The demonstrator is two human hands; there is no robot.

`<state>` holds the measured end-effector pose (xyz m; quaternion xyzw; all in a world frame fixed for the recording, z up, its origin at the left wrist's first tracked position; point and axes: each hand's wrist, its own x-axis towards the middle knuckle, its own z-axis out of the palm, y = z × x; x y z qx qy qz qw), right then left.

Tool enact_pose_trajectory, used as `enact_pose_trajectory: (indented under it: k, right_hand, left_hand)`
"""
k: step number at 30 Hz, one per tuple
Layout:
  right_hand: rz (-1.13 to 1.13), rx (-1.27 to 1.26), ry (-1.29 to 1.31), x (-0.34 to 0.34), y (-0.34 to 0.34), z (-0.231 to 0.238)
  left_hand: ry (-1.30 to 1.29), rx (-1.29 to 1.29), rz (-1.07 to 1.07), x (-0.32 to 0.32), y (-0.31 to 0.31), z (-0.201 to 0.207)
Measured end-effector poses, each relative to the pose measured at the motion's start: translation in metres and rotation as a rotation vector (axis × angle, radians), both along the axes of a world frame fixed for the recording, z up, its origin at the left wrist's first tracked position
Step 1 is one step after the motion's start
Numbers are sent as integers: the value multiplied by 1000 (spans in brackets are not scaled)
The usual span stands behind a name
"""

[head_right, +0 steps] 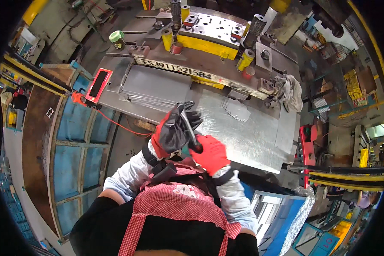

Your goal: Operating a hydraulic press to bend or stamp metal sheets.

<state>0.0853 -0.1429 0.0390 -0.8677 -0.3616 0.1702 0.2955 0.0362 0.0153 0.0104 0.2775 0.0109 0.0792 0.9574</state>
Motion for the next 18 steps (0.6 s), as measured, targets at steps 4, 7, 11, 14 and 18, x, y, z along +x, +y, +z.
enact_pose_trajectory:
  k: [4, 7, 11, 14, 18]
  right_hand:
    - [-48, 310, 145, -15, 26, -33]
    - [26, 186, 551, -23, 36, -34]
    - [164, 271, 787, -26, 41, -62]
    - [170, 204, 825, -24, 47, -50]
    - [210, 89, 588, -16, 51, -32]
  left_hand:
    - [61, 36, 126, -20, 17, -16]
    - [197, -22, 208, -34, 24, -10]
    - [158, 182, 235, -31, 38, 27]
    - [114, 305, 333, -31, 46, 27]
    - [166, 301, 302, -39, 53, 11]
